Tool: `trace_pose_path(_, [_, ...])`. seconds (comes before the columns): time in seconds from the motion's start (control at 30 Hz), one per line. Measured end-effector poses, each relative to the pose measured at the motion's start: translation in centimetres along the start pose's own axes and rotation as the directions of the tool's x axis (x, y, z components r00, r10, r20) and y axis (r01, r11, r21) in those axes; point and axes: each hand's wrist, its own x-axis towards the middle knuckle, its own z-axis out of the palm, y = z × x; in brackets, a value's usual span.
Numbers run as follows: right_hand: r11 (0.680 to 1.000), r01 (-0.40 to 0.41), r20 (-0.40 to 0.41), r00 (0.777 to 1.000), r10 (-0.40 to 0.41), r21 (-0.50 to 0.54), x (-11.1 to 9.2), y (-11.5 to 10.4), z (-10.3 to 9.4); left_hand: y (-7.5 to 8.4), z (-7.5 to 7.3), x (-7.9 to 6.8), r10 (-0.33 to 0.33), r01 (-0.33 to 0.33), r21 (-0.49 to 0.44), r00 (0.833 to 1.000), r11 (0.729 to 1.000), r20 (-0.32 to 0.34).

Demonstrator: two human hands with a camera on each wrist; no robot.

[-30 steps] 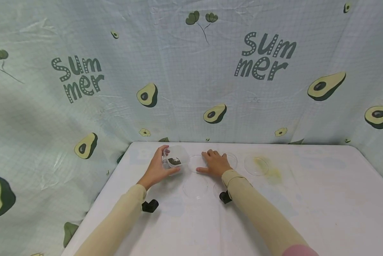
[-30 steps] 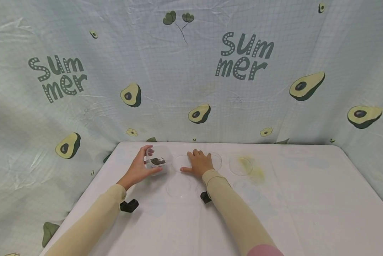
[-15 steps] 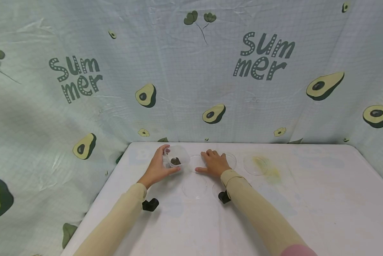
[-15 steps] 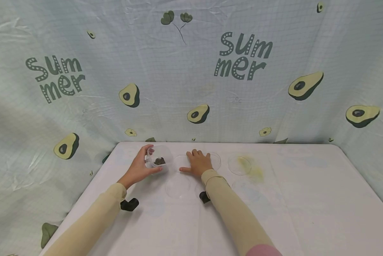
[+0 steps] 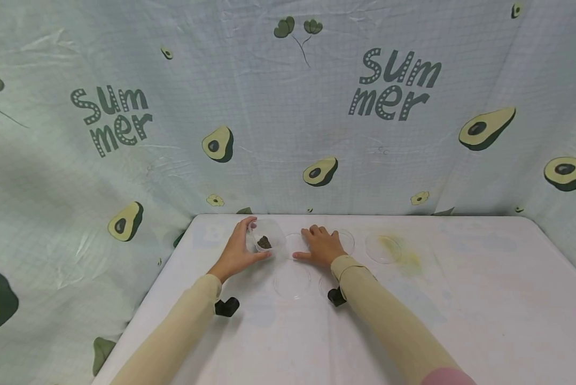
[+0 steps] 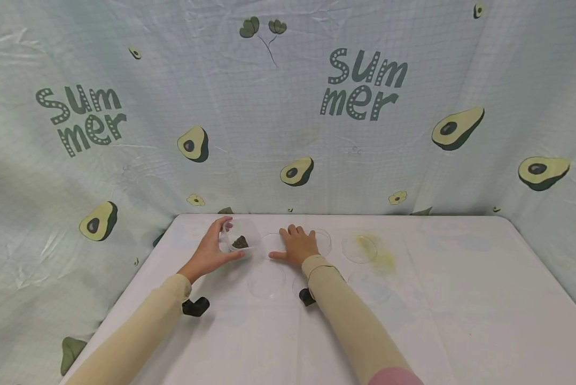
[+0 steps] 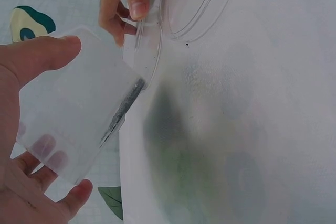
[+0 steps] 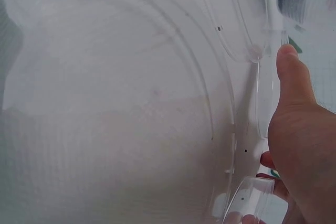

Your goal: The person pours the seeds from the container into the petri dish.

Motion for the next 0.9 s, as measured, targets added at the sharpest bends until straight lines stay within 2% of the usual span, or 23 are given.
trace_pose_path(0.5, [1.0,0.009,-0.001,1.0,-0.009,-0.014,-0.25,-0.13,-0.28,0.0,0.31,0.31,0.075,-0.074,0.048,0.997,0.996,-0.008])
trace_pose_path(0.9, [0.999,0.011,-0.007,1.0,-0.011,-0.037,-0.04,-0.05,-0.09,0.31,0.49,0.67,0.079,-0.079,0.083,0.997,0.993,0.003])
